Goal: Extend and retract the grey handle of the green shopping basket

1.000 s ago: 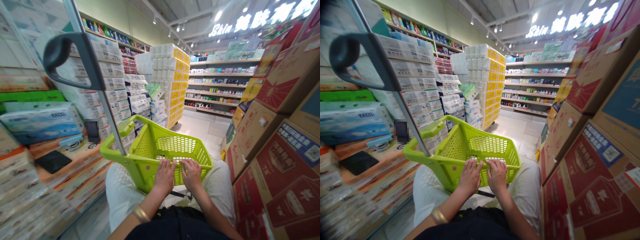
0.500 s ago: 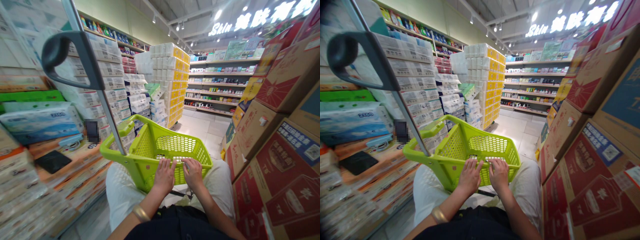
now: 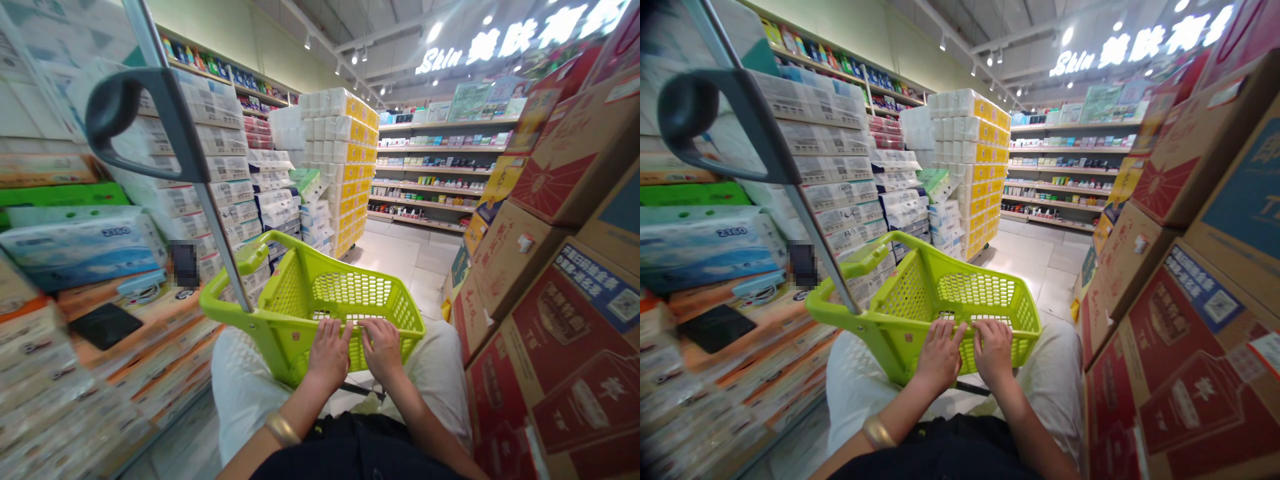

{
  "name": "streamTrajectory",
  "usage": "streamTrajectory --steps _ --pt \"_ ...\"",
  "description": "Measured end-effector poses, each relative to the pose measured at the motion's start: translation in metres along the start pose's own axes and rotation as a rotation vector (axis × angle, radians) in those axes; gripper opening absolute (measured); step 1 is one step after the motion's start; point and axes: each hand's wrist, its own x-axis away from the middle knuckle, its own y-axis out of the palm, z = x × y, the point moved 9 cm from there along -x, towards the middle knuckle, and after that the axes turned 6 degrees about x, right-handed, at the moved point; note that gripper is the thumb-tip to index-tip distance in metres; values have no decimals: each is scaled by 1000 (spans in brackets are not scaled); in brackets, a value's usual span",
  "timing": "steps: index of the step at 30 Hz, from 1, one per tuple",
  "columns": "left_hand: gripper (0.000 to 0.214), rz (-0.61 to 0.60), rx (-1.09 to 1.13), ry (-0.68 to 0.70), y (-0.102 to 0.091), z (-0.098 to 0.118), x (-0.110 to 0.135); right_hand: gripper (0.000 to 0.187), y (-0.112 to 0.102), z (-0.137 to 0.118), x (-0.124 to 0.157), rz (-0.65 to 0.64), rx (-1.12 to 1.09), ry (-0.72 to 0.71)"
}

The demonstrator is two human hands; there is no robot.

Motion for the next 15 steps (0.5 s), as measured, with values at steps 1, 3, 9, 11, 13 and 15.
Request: streamTrajectory --steps 1,3,9,11,13,15 --pt "64 0 0 2 0 0 0 25 1 -5 1 -7 -1 -28" --pt "64 -4 3 4 0 0 0 26 1 -3 1 -8 1 -29" --pt "66 -14 5 0 -1 0 0 28 -8 37 -3 53 50 166" --pt "65 -8 -2 0 -1 0 0 28 -7 32 -3 49 32 154" --pt "64 -3 -6 3 -2 1 0 29 -1 16 -2 22 -9 83" --pt "63 1 -6 8 -2 1 0 30 5 -1 0 -12 -50 -5"
